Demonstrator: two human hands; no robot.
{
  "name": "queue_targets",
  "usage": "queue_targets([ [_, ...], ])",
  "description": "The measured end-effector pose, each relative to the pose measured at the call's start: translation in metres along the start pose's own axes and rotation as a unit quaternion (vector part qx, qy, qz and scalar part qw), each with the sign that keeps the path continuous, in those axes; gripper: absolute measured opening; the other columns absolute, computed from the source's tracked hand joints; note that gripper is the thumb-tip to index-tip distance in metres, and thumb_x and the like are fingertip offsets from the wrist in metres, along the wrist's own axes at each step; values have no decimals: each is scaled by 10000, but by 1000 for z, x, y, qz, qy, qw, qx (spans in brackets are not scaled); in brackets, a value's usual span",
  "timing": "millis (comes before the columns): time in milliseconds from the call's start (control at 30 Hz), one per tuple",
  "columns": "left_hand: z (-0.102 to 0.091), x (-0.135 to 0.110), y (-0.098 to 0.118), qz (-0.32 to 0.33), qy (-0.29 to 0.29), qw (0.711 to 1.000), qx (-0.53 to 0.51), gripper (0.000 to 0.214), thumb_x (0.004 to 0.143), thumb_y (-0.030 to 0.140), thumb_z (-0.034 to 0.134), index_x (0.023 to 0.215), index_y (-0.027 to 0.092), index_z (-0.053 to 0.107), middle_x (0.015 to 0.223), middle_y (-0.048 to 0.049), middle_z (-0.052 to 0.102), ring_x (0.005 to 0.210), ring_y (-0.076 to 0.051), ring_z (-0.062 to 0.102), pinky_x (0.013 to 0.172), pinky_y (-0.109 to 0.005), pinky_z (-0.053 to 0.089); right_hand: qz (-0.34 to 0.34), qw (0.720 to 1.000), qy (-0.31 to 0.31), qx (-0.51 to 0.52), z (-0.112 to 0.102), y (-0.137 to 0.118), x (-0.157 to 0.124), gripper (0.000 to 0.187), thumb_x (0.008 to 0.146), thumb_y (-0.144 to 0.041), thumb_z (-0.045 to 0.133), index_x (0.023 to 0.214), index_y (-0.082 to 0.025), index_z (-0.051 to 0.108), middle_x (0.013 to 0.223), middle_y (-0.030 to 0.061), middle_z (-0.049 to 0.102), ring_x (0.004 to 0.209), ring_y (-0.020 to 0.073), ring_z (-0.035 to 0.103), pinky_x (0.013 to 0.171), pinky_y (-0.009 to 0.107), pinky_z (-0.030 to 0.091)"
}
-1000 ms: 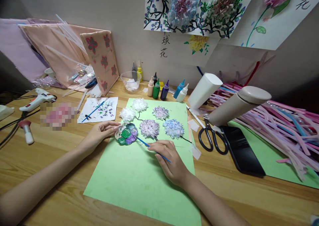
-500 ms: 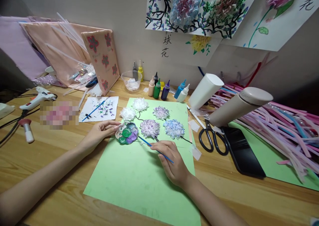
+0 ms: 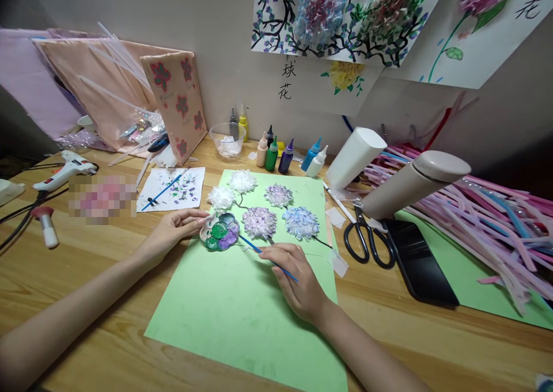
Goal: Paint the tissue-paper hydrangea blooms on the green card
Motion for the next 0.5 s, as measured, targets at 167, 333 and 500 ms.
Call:
queue_targets([
  [167, 0, 0, 0, -1, -3, 1000, -6, 423, 662, 422, 774, 978, 155, 685, 957, -83, 730, 854, -195, 682, 777, -270, 527, -12, 1000, -3, 15, 0, 0, 0, 288, 948, -220, 325, 1152, -241, 527, 1022, 65, 661, 1014, 195, 564, 824, 349, 489],
  [333, 1, 0, 1, -8, -7, 1000, -13, 393, 680, 403, 767, 977, 161, 678, 951, -66, 733, 826, -161, 681, 750, -224, 516, 4, 1000, -3, 11, 1, 2, -1, 284, 943, -206, 339, 1152, -234, 530, 1031, 69, 651, 1025, 193, 555, 839, 346, 478],
  [500, 1, -1, 3, -15, 3, 1000, -6, 438, 644, 427, 782, 974, 156, 682, 963, -80, 732, 849, -197, 684, 762, -263, 531, 23, 997, 80, 4, -3, 5, -4, 292, 943, -226, 325, 1121, -239, 556, 1010, 78, 642, 991, 219, 564, 826, 388, 478],
])
Point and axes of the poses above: each hand's wrist, its own x-axis towards the middle knuckle, its own z-axis out of the palm, y = z × x, the point moved 1 cm from there along x, towards the middle knuckle
